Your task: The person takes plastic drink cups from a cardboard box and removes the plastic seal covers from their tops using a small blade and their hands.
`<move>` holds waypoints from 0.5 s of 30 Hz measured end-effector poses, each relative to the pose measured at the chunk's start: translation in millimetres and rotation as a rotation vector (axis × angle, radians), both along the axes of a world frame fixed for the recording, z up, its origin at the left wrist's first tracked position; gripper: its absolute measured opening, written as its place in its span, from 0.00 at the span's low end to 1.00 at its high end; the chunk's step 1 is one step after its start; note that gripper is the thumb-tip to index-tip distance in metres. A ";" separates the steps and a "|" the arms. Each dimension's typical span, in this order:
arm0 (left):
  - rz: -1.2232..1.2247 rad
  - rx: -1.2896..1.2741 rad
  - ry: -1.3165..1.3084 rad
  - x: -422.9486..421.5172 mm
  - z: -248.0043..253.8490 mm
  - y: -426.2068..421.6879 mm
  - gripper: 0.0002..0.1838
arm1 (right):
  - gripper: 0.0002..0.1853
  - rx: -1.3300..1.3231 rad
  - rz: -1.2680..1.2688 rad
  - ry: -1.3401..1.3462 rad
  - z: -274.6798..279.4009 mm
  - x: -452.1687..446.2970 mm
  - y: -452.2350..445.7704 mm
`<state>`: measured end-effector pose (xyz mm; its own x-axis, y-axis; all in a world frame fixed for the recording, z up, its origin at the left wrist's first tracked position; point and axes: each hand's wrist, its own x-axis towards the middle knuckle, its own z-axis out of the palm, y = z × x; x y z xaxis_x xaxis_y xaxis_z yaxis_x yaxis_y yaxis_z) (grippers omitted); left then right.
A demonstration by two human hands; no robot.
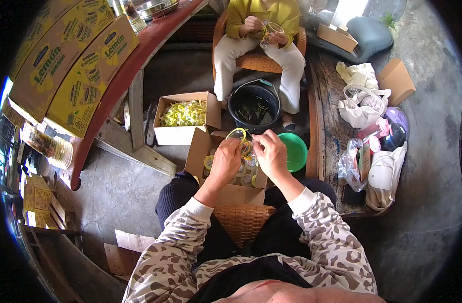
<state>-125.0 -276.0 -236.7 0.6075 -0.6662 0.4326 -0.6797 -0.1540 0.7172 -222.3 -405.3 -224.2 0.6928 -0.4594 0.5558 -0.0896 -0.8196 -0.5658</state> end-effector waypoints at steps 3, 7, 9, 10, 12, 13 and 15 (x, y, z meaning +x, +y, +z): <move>0.009 0.036 0.036 -0.4 2.0 2.0 0.05 | 0.08 -0.129 0.015 0.027 1.7 -2.1 4.1; -0.064 0.036 -0.036 -6.7 0.1 -0.2 0.07 | 0.09 -0.142 -0.018 0.077 -3.1 4.8 -1.8; -0.060 0.003 -0.037 -6.1 0.6 -1.2 0.07 | 0.08 -0.090 -0.016 0.069 -3.1 5.9 -5.7; -0.051 -0.030 -0.036 -5.4 2.1 -1.3 0.07 | 0.07 0.065 0.014 0.039 -4.2 6.5 -8.1; -0.007 -0.059 -0.064 -4.1 12.1 -0.3 0.08 | 0.07 0.248 0.081 -0.030 -6.5 7.0 -14.1; 0.032 -0.086 -0.089 -2.7 16.8 -0.4 0.09 | 0.07 0.248 0.083 -0.030 -7.5 5.8 -15.9; 0.062 -0.066 -0.130 3.0 19.1 0.8 0.11 | 0.08 0.357 0.141 -0.006 -6.3 2.0 -17.8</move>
<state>-122.0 -275.2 -217.6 0.5822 -0.5968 0.5521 -0.7584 -0.1538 0.6334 -220.3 -423.1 -230.5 0.7603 -0.5253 0.3821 0.0136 -0.5753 -0.8178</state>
